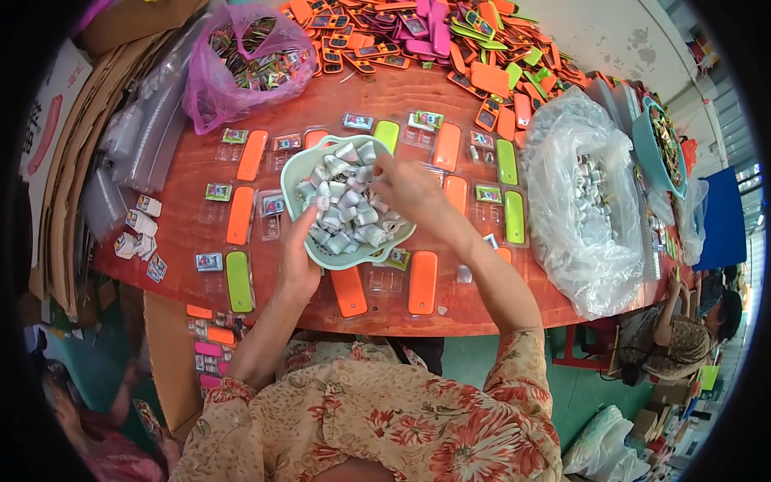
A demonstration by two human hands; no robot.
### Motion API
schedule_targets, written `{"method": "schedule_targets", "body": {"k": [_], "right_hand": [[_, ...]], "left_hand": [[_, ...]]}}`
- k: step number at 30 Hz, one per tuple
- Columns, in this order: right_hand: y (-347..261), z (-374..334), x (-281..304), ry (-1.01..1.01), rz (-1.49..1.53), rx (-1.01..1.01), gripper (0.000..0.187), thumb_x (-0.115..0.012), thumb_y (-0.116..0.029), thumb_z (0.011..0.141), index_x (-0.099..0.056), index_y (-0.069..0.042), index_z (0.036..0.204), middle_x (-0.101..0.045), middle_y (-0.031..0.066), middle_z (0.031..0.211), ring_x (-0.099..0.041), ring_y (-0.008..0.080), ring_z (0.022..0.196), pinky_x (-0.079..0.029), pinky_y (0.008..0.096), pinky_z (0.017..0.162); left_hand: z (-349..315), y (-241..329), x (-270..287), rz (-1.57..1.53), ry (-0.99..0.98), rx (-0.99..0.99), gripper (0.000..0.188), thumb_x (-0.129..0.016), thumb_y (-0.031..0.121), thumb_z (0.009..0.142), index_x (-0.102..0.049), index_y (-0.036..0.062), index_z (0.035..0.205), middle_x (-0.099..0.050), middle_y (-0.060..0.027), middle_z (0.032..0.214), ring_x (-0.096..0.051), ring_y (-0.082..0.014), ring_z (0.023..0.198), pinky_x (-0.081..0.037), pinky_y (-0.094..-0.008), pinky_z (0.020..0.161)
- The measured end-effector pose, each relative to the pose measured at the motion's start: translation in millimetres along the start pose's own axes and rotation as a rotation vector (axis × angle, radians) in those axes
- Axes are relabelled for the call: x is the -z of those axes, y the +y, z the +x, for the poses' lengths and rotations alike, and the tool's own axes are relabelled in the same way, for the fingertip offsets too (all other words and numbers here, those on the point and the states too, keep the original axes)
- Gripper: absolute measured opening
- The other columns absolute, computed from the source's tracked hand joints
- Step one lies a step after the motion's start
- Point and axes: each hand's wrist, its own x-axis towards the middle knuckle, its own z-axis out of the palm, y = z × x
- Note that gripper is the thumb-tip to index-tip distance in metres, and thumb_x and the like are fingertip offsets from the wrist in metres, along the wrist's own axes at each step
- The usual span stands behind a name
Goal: Packaging small electronic components or products into clear cases and then into larger boxes.
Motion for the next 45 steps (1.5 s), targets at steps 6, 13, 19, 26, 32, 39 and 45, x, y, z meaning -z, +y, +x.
{"method": "schedule_targets", "body": {"k": [6, 13, 19, 26, 32, 39, 45], "right_hand": [[-30.1, 30.1, -11.8, 0.168, -0.342, -0.004, 0.019, -0.057, -0.020, 0.075, -0.055, -0.002, 0.079, -0.056, 0.0169, 0.066, -0.057, 0.0306, 0.061, -0.043, 0.0380, 0.053], [-5.3, 40.8, -17.8, 0.195, -0.180, 0.092, 0.023, -0.060, -0.017, 0.075, -0.052, -0.005, 0.093, -0.056, 0.0089, 0.061, -0.053, 0.0189, 0.052, -0.039, 0.0312, 0.048], [-42.0, 43.1, -26.9, 0.118, -0.126, 0.216, 0.016, -0.059, -0.007, 0.073, -0.047, 0.000, 0.079, -0.049, 0.0157, 0.076, -0.051, 0.0289, 0.065, -0.040, 0.0342, 0.055], [-17.9, 47.3, -20.4, 0.047, 0.584, -0.037, 0.005, -0.052, -0.009, 0.081, -0.049, -0.010, 0.085, -0.050, -0.0029, 0.074, -0.043, 0.0018, 0.062, -0.035, 0.0161, 0.049], [15.1, 31.2, 30.3, -0.102, 1.611, -0.308, 0.023, -0.050, -0.020, 0.085, -0.051, -0.005, 0.102, -0.059, 0.0050, 0.089, -0.053, 0.0064, 0.063, -0.039, 0.0168, 0.045], [42.5, 4.3, 10.5, -0.029, 1.796, -0.505, 0.022, -0.055, -0.022, 0.082, -0.052, -0.006, 0.096, -0.051, 0.0013, 0.072, -0.043, 0.0070, 0.053, -0.037, 0.0178, 0.040], [25.3, 4.3, 20.2, -0.068, 1.829, -0.381, 0.029, -0.049, -0.029, 0.085, -0.048, -0.007, 0.103, -0.053, 0.0046, 0.084, -0.046, 0.0094, 0.058, -0.035, 0.0184, 0.040]], "left_hand": [[1.9, -6.7, 5.5, 0.041, 0.066, -0.030, 0.048, -0.059, 0.012, 0.075, -0.036, 0.0067, 0.116, -0.048, -0.0050, 0.105, -0.049, -0.0138, 0.094, -0.041, -0.0289, 0.080], [2.0, -23.2, -3.5, 0.267, 0.194, -0.148, 0.055, -0.062, 0.015, 0.071, -0.034, 0.0057, 0.118, -0.045, -0.0067, 0.102, -0.047, -0.0146, 0.091, -0.041, -0.0281, 0.077], [-11.6, 5.3, 0.2, 0.247, 0.191, -0.091, 0.065, -0.062, 0.026, 0.068, -0.032, -0.0012, 0.120, -0.042, -0.0111, 0.105, -0.043, -0.0177, 0.096, -0.036, -0.0300, 0.082], [-4.6, 4.1, 9.2, 0.198, 0.186, -0.060, 0.067, -0.063, 0.023, 0.067, -0.031, -0.0001, 0.121, -0.045, -0.0093, 0.105, -0.046, -0.0161, 0.095, -0.039, -0.0285, 0.079], [-5.1, 17.3, 22.8, -0.025, 0.117, 0.006, 0.048, -0.062, 0.020, 0.071, -0.041, 0.0039, 0.112, -0.049, -0.0058, 0.098, -0.050, -0.0143, 0.088, -0.043, -0.0299, 0.075], [-5.5, 35.3, 34.8, -0.033, 0.080, -0.052, 0.039, -0.048, 0.011, 0.080, -0.039, 0.0044, 0.117, -0.048, -0.0074, 0.111, -0.049, -0.0173, 0.102, -0.040, -0.0326, 0.086], [-2.1, 24.4, 23.1, 0.001, 0.105, 0.025, 0.037, -0.048, 0.014, 0.081, -0.042, 0.0040, 0.116, -0.050, -0.0064, 0.109, -0.049, -0.0164, 0.102, -0.038, -0.0310, 0.086]]}}
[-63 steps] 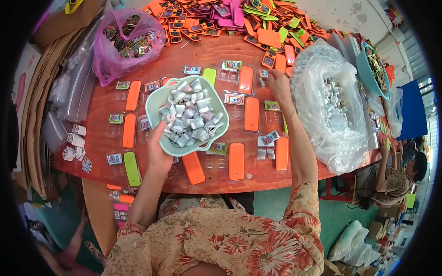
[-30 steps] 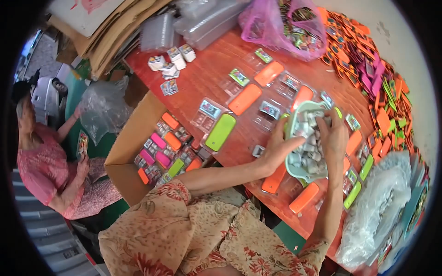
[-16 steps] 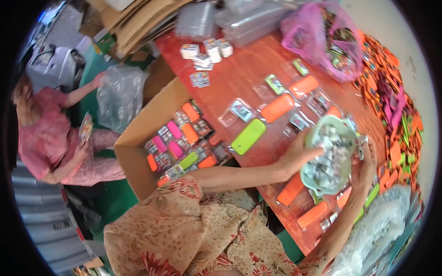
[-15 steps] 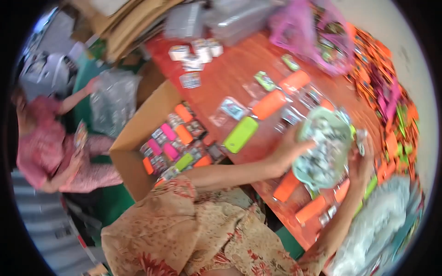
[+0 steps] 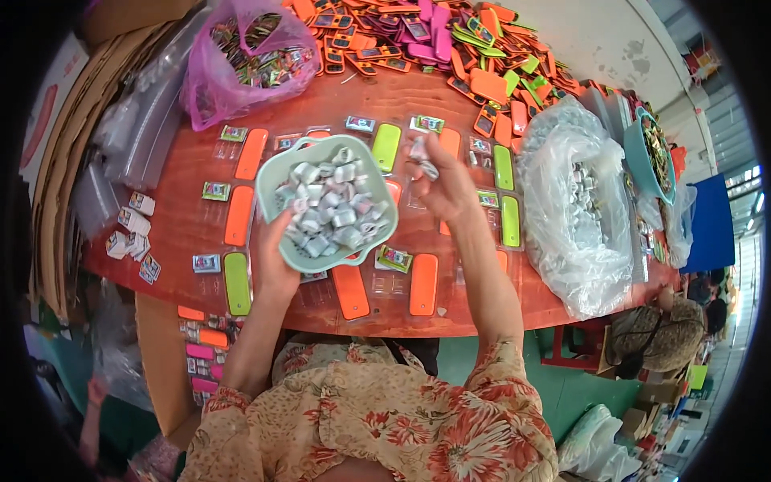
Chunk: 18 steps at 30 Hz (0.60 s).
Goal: Packaging small electronic components or products into clear cases and then into larger boxes.
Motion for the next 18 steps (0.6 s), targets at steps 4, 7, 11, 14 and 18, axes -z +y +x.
{"method": "schedule_targets", "body": {"k": [4, 7, 11, 14, 18], "right_hand": [[-42.7, -25.9, 40.7, 0.335, -0.290, 0.267, 0.031, -0.050, -0.020, 0.083, -0.047, -0.004, 0.109, -0.054, 0.0027, 0.080, -0.046, 0.0087, 0.057, -0.035, 0.0191, 0.043], [-51.6, -19.1, 67.8, 0.505, -0.655, 0.291, 0.032, -0.051, -0.017, 0.081, -0.048, -0.001, 0.109, -0.055, 0.0029, 0.077, -0.043, 0.0069, 0.053, -0.033, 0.0187, 0.043], [-37.0, 30.4, 84.4, 0.509, -1.613, 0.586, 0.032, -0.054, -0.021, 0.075, -0.055, 0.003, 0.097, -0.060, 0.0136, 0.069, -0.058, 0.0232, 0.060, -0.044, 0.0331, 0.054], [-20.2, 67.7, 61.8, 0.587, -1.937, 0.485, 0.034, -0.053, -0.029, 0.074, -0.055, 0.002, 0.087, -0.059, 0.0226, 0.075, -0.057, 0.0370, 0.072, -0.044, 0.0436, 0.065], [-20.0, 84.9, 58.8, 0.637, -1.994, 0.358, 0.038, -0.050, -0.036, 0.075, -0.055, 0.000, 0.084, -0.058, 0.0239, 0.075, -0.056, 0.0390, 0.076, -0.044, 0.0447, 0.065]], "left_hand": [[0.5, 16.6, 21.7, 0.010, -0.004, -0.054, 0.042, -0.050, 0.013, 0.080, -0.037, 0.0027, 0.119, -0.047, -0.0081, 0.112, -0.048, -0.0183, 0.102, -0.039, -0.0328, 0.085], [2.4, 25.4, 29.8, 0.041, 0.057, -0.101, 0.042, -0.050, 0.013, 0.080, -0.037, 0.0042, 0.119, -0.046, -0.0061, 0.113, -0.046, -0.0165, 0.103, -0.038, -0.0318, 0.086], [7.3, 25.3, 26.5, 0.001, 0.061, -0.066, 0.042, -0.049, 0.014, 0.081, -0.036, 0.0055, 0.120, -0.044, -0.0051, 0.115, -0.045, -0.0158, 0.105, -0.037, -0.0315, 0.087], [7.1, 21.9, 28.0, -0.012, 0.047, -0.054, 0.043, -0.048, 0.014, 0.081, -0.036, 0.0054, 0.121, -0.044, -0.0056, 0.115, -0.045, -0.0164, 0.106, -0.037, -0.0320, 0.087], [3.5, 20.9, 19.5, 0.019, 0.069, -0.045, 0.042, -0.048, 0.014, 0.081, -0.036, 0.0041, 0.120, -0.044, -0.0071, 0.115, -0.046, -0.0175, 0.104, -0.038, -0.0329, 0.086]]}}
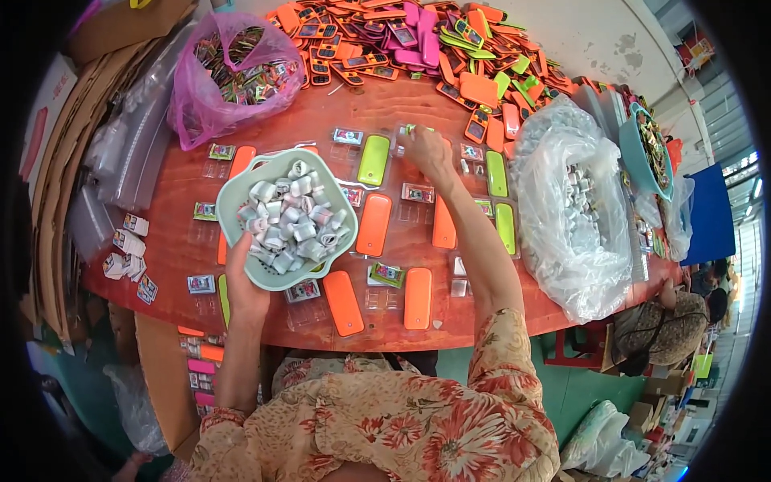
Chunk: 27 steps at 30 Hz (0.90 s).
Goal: Packaging small electronic components or products into clear cases and then into larger boxes.
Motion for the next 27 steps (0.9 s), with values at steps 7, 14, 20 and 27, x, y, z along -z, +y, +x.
{"method": "schedule_targets", "body": {"k": [7, 14, 20, 27], "right_hand": [[5.5, 1.2, 0.2, 0.112, -0.087, -0.006, 0.033, -0.046, -0.036, 0.080, -0.057, -0.004, 0.079, -0.059, 0.0218, 0.075, -0.057, 0.0380, 0.073, -0.043, 0.0465, 0.062], [14.1, -3.2, 0.7, 0.251, -0.058, 0.241, 0.017, -0.052, -0.017, 0.078, -0.058, -0.004, 0.085, -0.057, 0.0179, 0.081, -0.056, 0.0346, 0.073, -0.044, 0.0402, 0.062], [-83.5, -72.2, 47.7, -0.336, 0.457, 0.378, 0.025, -0.059, -0.018, 0.077, -0.057, -0.002, 0.097, -0.059, 0.0135, 0.084, -0.058, 0.0256, 0.073, -0.045, 0.0298, 0.060], [-120.0, -113.4, 28.0, -0.250, 0.099, 0.680, 0.030, -0.065, -0.018, 0.069, -0.055, -0.006, 0.095, -0.058, 0.0110, 0.083, -0.058, 0.0271, 0.074, -0.047, 0.0322, 0.059]], "left_hand": [[1.3, -1.6, -0.8, -0.002, -0.050, -0.015, 0.044, -0.048, 0.014, 0.081, -0.034, 0.0027, 0.121, -0.044, -0.0087, 0.115, -0.046, -0.0184, 0.105, -0.038, -0.0333, 0.087], [2.8, -7.5, -6.5, -0.058, -0.045, 0.007, 0.047, -0.050, 0.012, 0.080, -0.032, 0.0029, 0.123, -0.042, -0.0089, 0.117, -0.044, -0.0187, 0.107, -0.038, -0.0326, 0.088], [9.4, -15.0, -0.5, -0.040, -0.059, -0.082, 0.047, -0.050, 0.010, 0.078, -0.034, 0.0022, 0.121, -0.043, -0.0080, 0.114, -0.045, -0.0172, 0.104, -0.039, -0.0323, 0.086], [2.2, -16.4, -25.5, 0.031, -0.013, -0.101, 0.044, -0.050, 0.010, 0.078, -0.035, 0.0053, 0.120, -0.045, -0.0073, 0.111, -0.047, -0.0168, 0.100, -0.040, -0.0306, 0.084]]}}
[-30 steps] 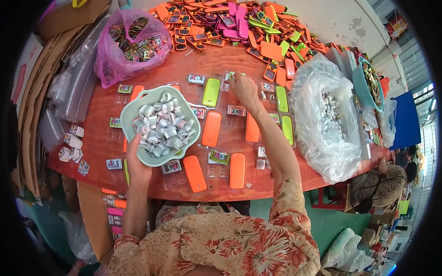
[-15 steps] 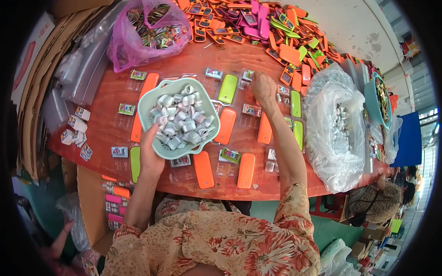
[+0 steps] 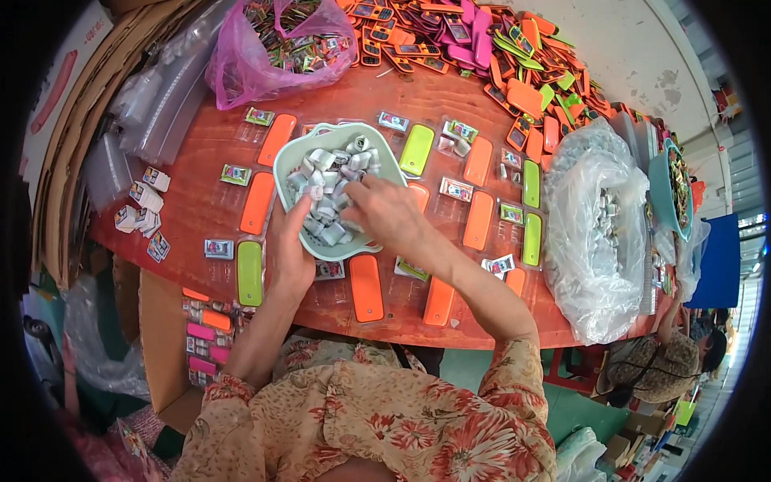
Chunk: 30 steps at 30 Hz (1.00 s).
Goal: Packaging small electronic components or products into clear cases and then into larger boxes.
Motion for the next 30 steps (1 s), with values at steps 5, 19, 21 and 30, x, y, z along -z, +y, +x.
{"method": "schedule_targets", "body": {"k": [5, 19, 21, 30], "right_hand": [[27.2, 7.7, 1.8, -0.136, 0.841, -0.298, 0.020, -0.056, -0.012, 0.079, -0.055, -0.002, 0.096, -0.054, -0.0012, 0.079, -0.053, 0.0085, 0.072, -0.044, 0.0233, 0.062], [-5.3, 7.4, 8.7, -0.055, 0.201, -0.043, 0.018, -0.058, -0.008, 0.073, -0.052, -0.004, 0.090, -0.052, 0.0136, 0.087, -0.054, 0.0320, 0.079, -0.044, 0.0385, 0.068], [-4.5, 14.8, 0.3, -0.109, 0.182, 0.035, 0.022, -0.059, -0.006, 0.071, -0.053, -0.007, 0.093, -0.050, 0.0136, 0.087, -0.053, 0.0336, 0.081, -0.044, 0.0393, 0.068], [92.7, -25.1, 45.0, 0.152, 0.557, -0.432, 0.018, -0.055, -0.009, 0.079, -0.057, -0.003, 0.097, -0.055, 0.0004, 0.073, -0.050, 0.0070, 0.066, -0.041, 0.0217, 0.059]], "left_hand": [[4.6, -0.5, 8.7, -0.010, -0.039, -0.012, 0.041, -0.045, 0.015, 0.083, -0.035, 0.0050, 0.122, -0.045, -0.0072, 0.114, -0.046, -0.0172, 0.104, -0.039, -0.0324, 0.087], [1.1, 1.4, 6.2, -0.039, -0.048, -0.017, 0.051, -0.053, 0.011, 0.078, -0.031, 0.0036, 0.123, -0.043, -0.0087, 0.112, -0.046, -0.0162, 0.101, -0.040, -0.0297, 0.082], [0.1, 0.0, 3.7, 0.102, -0.040, -0.074, 0.039, -0.047, 0.013, 0.082, -0.037, 0.0038, 0.118, -0.046, -0.0075, 0.112, -0.048, -0.0162, 0.100, -0.041, -0.0310, 0.083], [11.7, 24.6, 44.0, -0.044, 0.041, -0.038, 0.042, -0.053, 0.013, 0.078, -0.039, 0.0028, 0.117, -0.047, -0.0078, 0.112, -0.049, -0.0162, 0.100, -0.041, -0.0307, 0.083]]}}
